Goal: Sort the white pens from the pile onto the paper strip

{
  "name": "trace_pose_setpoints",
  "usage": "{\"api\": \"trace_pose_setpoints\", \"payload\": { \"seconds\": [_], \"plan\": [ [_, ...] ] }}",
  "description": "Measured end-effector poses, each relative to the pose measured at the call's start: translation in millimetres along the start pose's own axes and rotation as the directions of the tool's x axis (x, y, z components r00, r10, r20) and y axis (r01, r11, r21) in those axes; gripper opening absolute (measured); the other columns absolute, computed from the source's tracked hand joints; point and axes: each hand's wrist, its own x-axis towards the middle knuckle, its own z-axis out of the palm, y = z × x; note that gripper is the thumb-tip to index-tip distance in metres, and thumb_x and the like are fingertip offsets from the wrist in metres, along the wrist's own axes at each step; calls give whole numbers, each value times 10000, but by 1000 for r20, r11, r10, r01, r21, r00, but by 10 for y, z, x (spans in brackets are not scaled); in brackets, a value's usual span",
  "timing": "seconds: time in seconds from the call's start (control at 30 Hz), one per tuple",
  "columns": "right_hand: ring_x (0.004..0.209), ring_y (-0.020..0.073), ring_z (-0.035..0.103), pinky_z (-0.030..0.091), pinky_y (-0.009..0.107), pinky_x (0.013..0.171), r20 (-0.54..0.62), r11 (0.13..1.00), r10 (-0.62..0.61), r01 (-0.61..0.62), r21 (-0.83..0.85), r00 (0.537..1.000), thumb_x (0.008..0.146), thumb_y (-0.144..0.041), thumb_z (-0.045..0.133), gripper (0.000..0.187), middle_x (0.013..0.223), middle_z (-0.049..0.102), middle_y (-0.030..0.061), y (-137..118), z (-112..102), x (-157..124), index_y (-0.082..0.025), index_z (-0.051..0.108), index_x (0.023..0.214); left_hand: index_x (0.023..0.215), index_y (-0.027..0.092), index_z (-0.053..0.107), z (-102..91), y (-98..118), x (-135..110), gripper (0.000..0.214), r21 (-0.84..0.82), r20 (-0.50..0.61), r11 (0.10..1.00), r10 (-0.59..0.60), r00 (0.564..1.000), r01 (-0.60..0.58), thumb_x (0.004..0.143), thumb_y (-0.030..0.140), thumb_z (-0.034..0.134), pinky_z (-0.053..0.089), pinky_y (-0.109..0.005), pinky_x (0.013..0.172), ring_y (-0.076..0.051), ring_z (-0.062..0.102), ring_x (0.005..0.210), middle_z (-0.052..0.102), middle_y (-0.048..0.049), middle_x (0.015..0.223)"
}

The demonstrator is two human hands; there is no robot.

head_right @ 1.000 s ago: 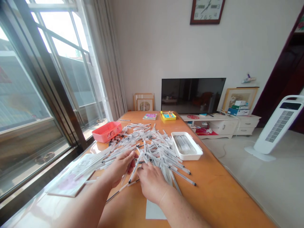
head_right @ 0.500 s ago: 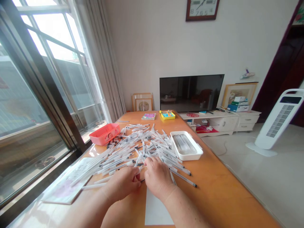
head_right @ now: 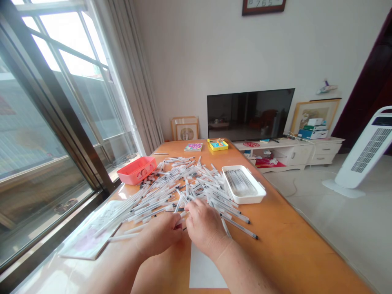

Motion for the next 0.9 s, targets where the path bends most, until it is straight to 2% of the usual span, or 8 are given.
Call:
{"api": "trace_pose_setpoints", "payload": {
  "seconds": [0.13, 0.3, 0.4, 0.6, 0.67, 0.77, 0.83, 0.9],
  "plan": [
    [979, 205, 592, 396, 290, 820, 102, 996, -89, 89, 9, 991, 792, -43, 500, 369, 1011, 675, 31, -68, -30, -36, -246, 656, 1058, 617, 211, 472, -35, -76, -4, 85, -191, 31, 981, -30, 999, 35, 688, 205, 519, 238, -276, 532, -140, 403, 544, 503, 15, 573],
    [939, 218, 595, 404, 303, 784, 111, 996, -82, 85, -24, 990, 821, -59, 527, 272, 924, 684, 30, -94, 43, -46, -240, 663, 972, 648, 198, 465, -153, -123, -29, 136, -470, 65, 882, 5, 998, 27, 726, 242, 567, 248, -256, 524, -113, 346, 561, 423, 44, 586],
    [941, 215, 600, 413, 308, 815, 53, 997, -79, 78, 15, 996, 901, -89, 491, 252, 923, 692, 38, -34, 70, -24, -241, 678, 973, 754, 183, 549, -277, -143, -67, 204, -663, -58, 746, 26, 998, -58, 800, 370, 618, 287, -245, 547, -114, 386, 598, 492, 31, 661],
    [896, 214, 603, 441, 330, 824, -153, 939, 38, 17, 343, 987, 997, -314, 482, 254, 902, 682, 63, 54, -41, 32, -206, 682, 883, 995, 193, 594, -337, -224, -40, 442, -917, -206, 381, -211, 956, -114, 949, 571, 370, 285, -249, 503, -103, 337, 502, 570, 15, 688],
    [843, 198, 607, 459, 320, 780, -160, 831, 165, -50, 553, 973, 993, -409, 498, 307, 894, 679, 60, 42, -99, 44, -201, 680, 859, 946, 187, 579, -299, -202, -11, 385, -935, -219, 324, -210, 953, -144, 959, 511, 371, 296, -255, 508, -101, 339, 498, 578, 11, 675],
    [804, 186, 628, 487, 295, 676, -48, 515, 377, -166, 841, 925, 949, -502, 558, 328, 967, 699, 66, 26, -183, 55, -202, 685, 987, 817, 190, 525, -242, -106, 14, 290, -929, -228, 323, -120, 966, -180, 964, 411, 408, 320, -258, 539, -104, 378, 538, 576, 7, 669],
    [828, 190, 650, 502, 285, 652, 7, 306, 449, -161, 938, 893, 910, -504, 620, 335, 1014, 708, 77, 32, -234, 61, -202, 667, 1046, 806, 195, 505, -211, -30, 22, 276, -920, -223, 342, -54, 973, -192, 971, 404, 437, 340, -255, 571, -106, 405, 573, 577, 9, 684],
    [866, 197, 670, 521, 290, 682, 9, 177, 481, -108, 978, 876, 875, -473, 680, 333, 1030, 716, 83, 49, -275, 70, -203, 645, 1067, 854, 198, 515, -180, 30, 31, 271, -912, -210, 362, -12, 978, -192, 973, 436, 467, 358, -252, 600, -111, 434, 610, 583, 9, 709]
  ]
}}
